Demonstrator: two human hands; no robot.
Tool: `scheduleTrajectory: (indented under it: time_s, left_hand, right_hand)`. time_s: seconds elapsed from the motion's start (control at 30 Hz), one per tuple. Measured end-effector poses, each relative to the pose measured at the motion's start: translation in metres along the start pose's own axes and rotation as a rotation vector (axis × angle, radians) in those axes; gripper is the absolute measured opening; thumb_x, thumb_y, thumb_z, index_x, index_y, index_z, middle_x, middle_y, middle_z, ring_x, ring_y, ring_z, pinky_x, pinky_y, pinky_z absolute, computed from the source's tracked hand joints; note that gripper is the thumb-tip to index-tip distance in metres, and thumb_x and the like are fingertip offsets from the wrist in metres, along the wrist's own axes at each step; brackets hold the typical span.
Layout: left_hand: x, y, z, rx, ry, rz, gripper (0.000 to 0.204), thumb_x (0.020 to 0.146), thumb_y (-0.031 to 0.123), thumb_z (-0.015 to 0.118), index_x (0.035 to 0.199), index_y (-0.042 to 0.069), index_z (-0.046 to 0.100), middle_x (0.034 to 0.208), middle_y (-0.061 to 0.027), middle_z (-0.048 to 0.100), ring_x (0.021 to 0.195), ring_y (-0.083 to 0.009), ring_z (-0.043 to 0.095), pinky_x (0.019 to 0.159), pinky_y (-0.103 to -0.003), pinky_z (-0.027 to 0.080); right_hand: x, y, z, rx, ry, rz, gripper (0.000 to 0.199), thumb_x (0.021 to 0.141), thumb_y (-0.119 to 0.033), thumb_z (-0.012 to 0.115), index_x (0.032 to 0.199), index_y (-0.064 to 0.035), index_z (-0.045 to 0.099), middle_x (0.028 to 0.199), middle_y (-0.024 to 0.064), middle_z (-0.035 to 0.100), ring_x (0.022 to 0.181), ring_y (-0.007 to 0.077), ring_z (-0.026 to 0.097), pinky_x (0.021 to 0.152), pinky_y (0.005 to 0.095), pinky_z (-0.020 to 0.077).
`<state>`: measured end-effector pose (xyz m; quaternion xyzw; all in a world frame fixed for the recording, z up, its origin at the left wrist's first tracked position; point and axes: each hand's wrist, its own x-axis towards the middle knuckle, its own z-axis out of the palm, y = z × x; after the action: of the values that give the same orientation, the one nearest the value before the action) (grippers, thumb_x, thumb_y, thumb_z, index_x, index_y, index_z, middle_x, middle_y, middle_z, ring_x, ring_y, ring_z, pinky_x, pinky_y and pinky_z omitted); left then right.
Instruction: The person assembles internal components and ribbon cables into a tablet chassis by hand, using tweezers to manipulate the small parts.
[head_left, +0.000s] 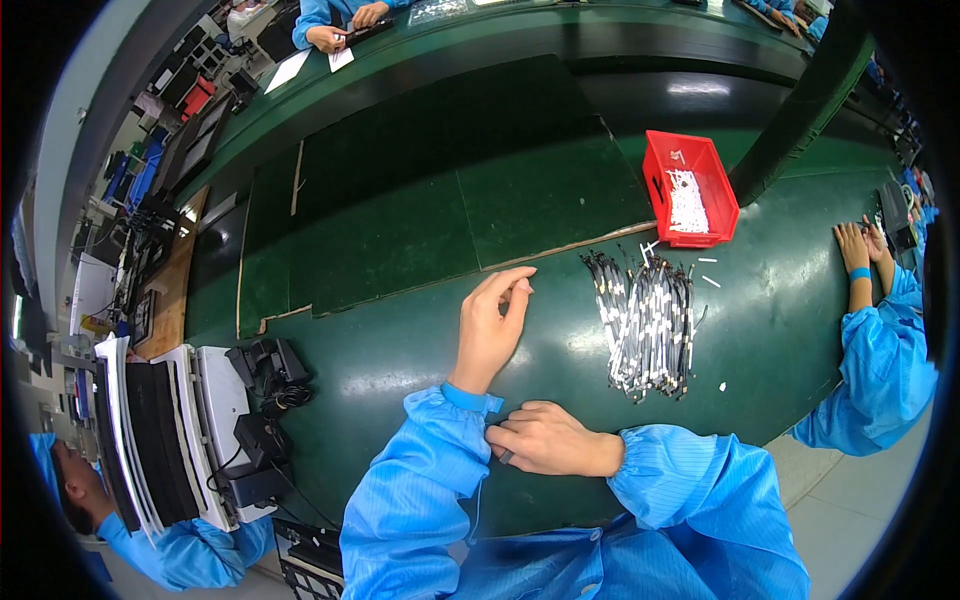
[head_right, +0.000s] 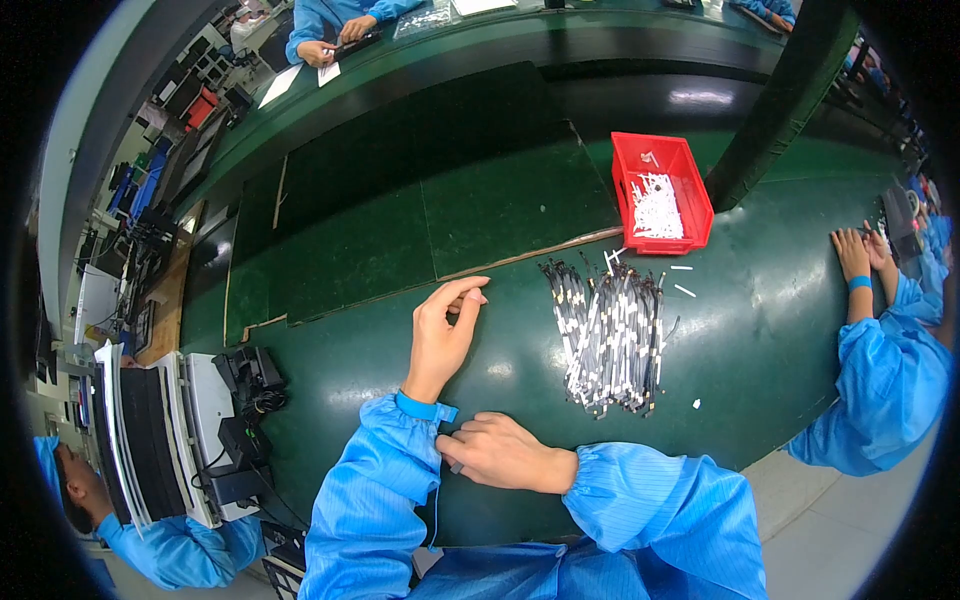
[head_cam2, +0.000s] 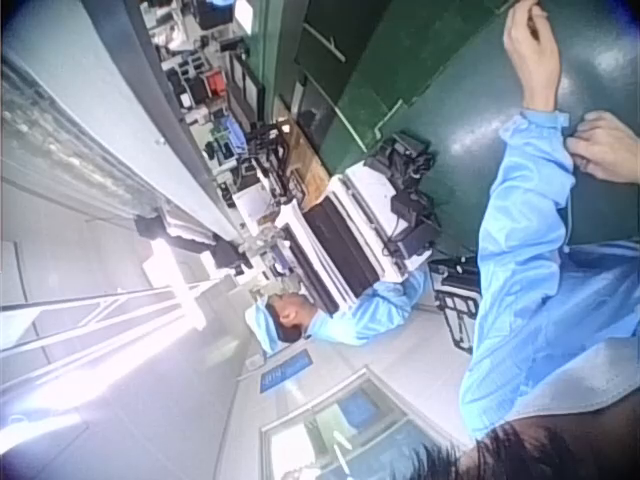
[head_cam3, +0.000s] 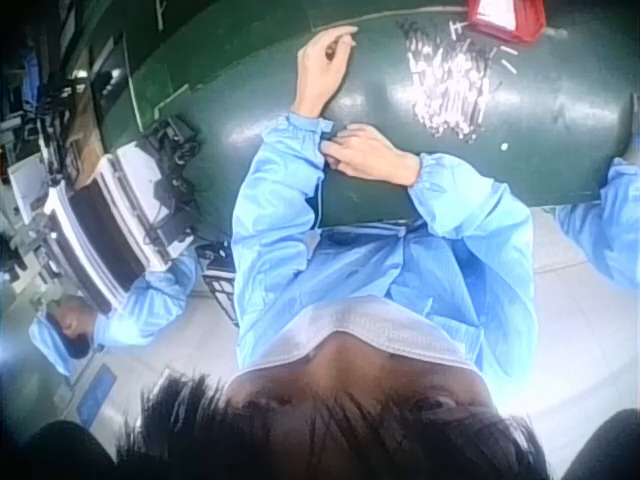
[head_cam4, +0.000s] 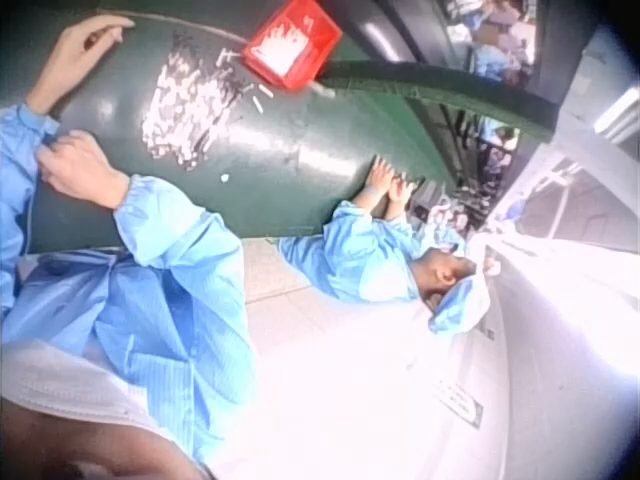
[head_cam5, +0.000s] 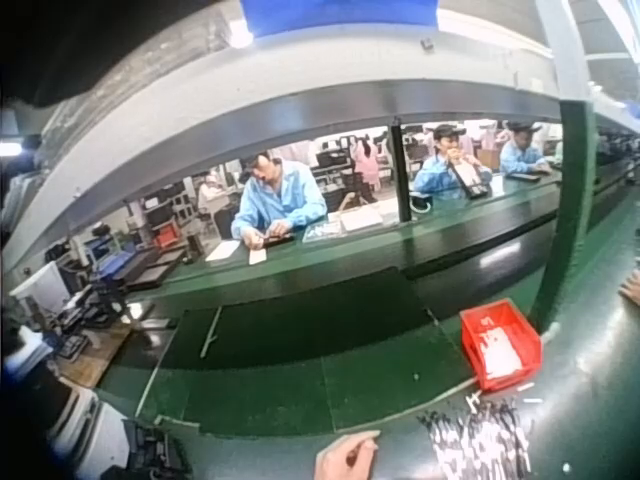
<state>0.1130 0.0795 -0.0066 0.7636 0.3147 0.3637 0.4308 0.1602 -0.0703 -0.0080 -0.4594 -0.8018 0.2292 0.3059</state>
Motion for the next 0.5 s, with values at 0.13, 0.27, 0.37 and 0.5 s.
scheduleTrajectory:
  time_s: [0.13, 0.27, 0.37, 0.5]
  left_hand:
    - [0.002, 0.016, -0.009, -0.030, 0.019, -0.020, 0.017, 0.091, 0.007, 0.058, 0.106, 0.002, 0.067, 0.088, -0.0089, 0.067, 0.077, -0.0121, 0.063, 0.068, -0.024, 0.049]
    - [0.003, 0.078, -0.030, -0.250, 0.080, -0.023, 0.020, 0.091, 0.008, 0.058, 0.109, 0.001, 0.065, 0.086, -0.0098, 0.066, 0.079, -0.0142, 0.062, 0.073, -0.025, 0.048]
    - [-0.024, 0.146, -0.047, -0.589, 0.019, 0.145, 0.024, 0.090, 0.015, 0.056, 0.105, -0.002, 0.063, 0.087, -0.0135, 0.064, 0.077, -0.0188, 0.060, 0.074, -0.028, 0.048]
    - [-0.048, 0.199, -0.061, -0.798, -0.186, 0.278, 0.015, 0.085, 0.016, 0.061, 0.094, 0.004, 0.063, 0.087, -0.0100, 0.063, 0.079, -0.0198, 0.059, 0.076, -0.030, 0.046]
  right_hand:
    - [-0.003, 0.000, 0.002, 0.006, 0.064, -0.020, 0.018, 0.076, -0.015, 0.065, 0.087, -0.0066, 0.053, 0.068, 0.0059, 0.061, 0.069, 0.0224, 0.061, 0.065, 0.0342, 0.0445]
    - [-0.006, 0.004, 0.001, -0.007, 0.063, 0.013, 0.017, 0.076, -0.015, 0.064, 0.086, -0.0060, 0.053, 0.066, 0.0074, 0.060, 0.068, 0.0242, 0.062, 0.065, 0.0349, 0.0454]
    - [-0.008, 0.007, 0.009, 0.058, 0.043, 0.007, 0.019, 0.077, -0.013, 0.063, 0.088, -0.0051, 0.051, 0.068, 0.0096, 0.059, 0.071, 0.0282, 0.062, 0.069, 0.0374, 0.0453]
    - [-0.004, 0.006, 0.012, 0.074, 0.036, -0.052, 0.017, 0.082, -0.016, 0.061, 0.090, -0.0086, 0.048, 0.072, 0.0073, 0.055, 0.075, 0.0244, 0.058, 0.070, 0.0362, 0.0416]
